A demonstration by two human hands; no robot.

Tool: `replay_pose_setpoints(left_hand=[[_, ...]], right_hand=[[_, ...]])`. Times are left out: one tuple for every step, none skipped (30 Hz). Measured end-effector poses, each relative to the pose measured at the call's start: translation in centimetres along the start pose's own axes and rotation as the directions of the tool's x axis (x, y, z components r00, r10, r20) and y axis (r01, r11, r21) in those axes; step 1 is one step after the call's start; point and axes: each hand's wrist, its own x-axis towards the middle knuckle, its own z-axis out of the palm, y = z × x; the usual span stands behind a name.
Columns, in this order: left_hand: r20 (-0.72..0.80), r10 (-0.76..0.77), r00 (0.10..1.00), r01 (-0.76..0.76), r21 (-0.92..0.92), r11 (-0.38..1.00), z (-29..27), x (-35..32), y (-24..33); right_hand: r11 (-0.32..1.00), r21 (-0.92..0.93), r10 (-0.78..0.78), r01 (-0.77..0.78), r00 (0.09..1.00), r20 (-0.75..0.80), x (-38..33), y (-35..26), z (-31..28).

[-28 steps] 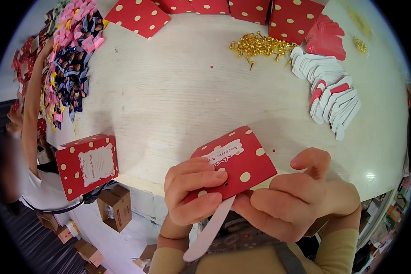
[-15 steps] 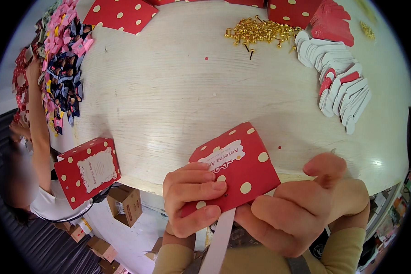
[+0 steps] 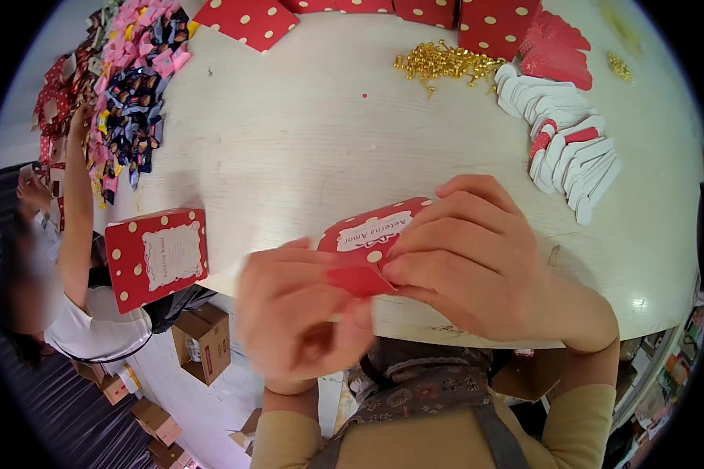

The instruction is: The person assembles small red polka-dotted gift boxes by folding the flaps and inserting white tissue paper. They repeatedly pick up flat box components, fold them into shape, and place tissue paper inside before closing the lid.

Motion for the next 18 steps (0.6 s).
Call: replay_pose_setpoints(left_hand=[[-0.089,-0.019,0.996,0.020,0.006,1.000,-0.1,0.3,0.6],[-0.183,-0.036,0.982,0.038,0.008,0.999,-0.1,0.7,1.2],[-0.064,0.082,0.995,-0.068,0.200,0.977,-0.8,1.2,1.3],[0.057,0.196,0.979,-0.204,0.360,0.911,-1.6,1.7,1.5],[0.177,0.257,0.950,-0.311,0.464,0.829,-1.9,2.6,2.2],[0.208,0.298,0.932,-0.363,0.496,0.789,-2.0,2.8,2.4],[0.237,0.336,0.911,-0.411,0.525,0.745,-2.2,3.0,2.6],[0.167,0.372,0.913,-0.404,0.502,0.765,-2.5,2.5,2.6],[0.098,0.408,0.908,-0.404,0.465,0.787,-2.7,1.9,2.0],[0.131,0.576,0.807,-0.567,0.446,0.692,-4.2,1.6,0.8],[0.156,0.697,0.700,-0.662,0.508,0.551,-4.6,1.8,0.3],[0.171,0.796,0.580,-0.725,0.554,0.409,-3.9,2.6,-0.8],[0.193,0.874,0.446,-0.762,0.595,0.258,-3.5,3.1,-1.4],[0.281,0.840,0.464,-0.739,0.646,0.192,-3.5,3.3,-1.3],[0.290,0.797,0.530,-0.697,0.684,0.215,-3.4,3.4,-1.0],[0.296,0.749,0.593,-0.653,0.721,0.232,-3.2,3.4,-0.7],[0.355,0.613,0.705,-0.644,0.683,0.345,-2.8,3.6,0.6],[0.407,0.457,0.791,-0.600,0.660,0.451,-2.5,4.0,1.9]], right_hand=[[0.999,0.022,-0.041,0.041,0.999,-0.016,0.0,0.4,0.2],[0.997,0.014,-0.073,0.074,0.997,-0.037,0.0,0.6,0.3],[0.995,0.007,-0.097,0.098,0.993,-0.062,-0.1,0.7,0.5],[0.995,-0.002,-0.102,0.102,0.993,-0.064,-0.1,0.7,0.5],[0.994,-0.011,-0.106,0.105,0.992,-0.066,-0.1,0.8,0.6],[0.994,-0.018,-0.106,0.105,0.992,-0.072,-0.2,0.8,0.6],[0.994,-0.013,-0.105,0.104,0.992,-0.077,-0.2,0.9,0.7],[0.995,-0.009,-0.103,0.102,0.991,-0.082,-0.2,0.9,0.7],[0.996,-0.014,-0.092,0.091,0.992,-0.091,-0.4,1.1,0.8],[0.996,0.005,-0.091,0.092,0.991,-0.096,-0.3,0.9,0.7],[0.995,0.024,-0.090,0.093,0.991,-0.101,-0.2,0.6,0.5],[0.996,0.030,-0.082,0.085,0.993,-0.090,-0.3,0.7,0.6],[0.996,0.023,-0.082,0.085,0.992,-0.096,-0.4,0.8,0.7],[0.996,0.015,-0.084,0.086,0.991,-0.101,-0.4,0.9,0.9],[0.996,0.015,-0.084,0.086,0.992,-0.099,-0.4,1.0,1.0],[0.996,0.007,-0.085,0.086,0.991,-0.102,-0.5,1.0,1.0],[0.996,-0.001,-0.087,0.087,0.991,-0.104,-0.6,1.1,1.0],[0.996,-0.013,-0.088,0.087,0.989,-0.116,-0.6,1.2,1.0]])
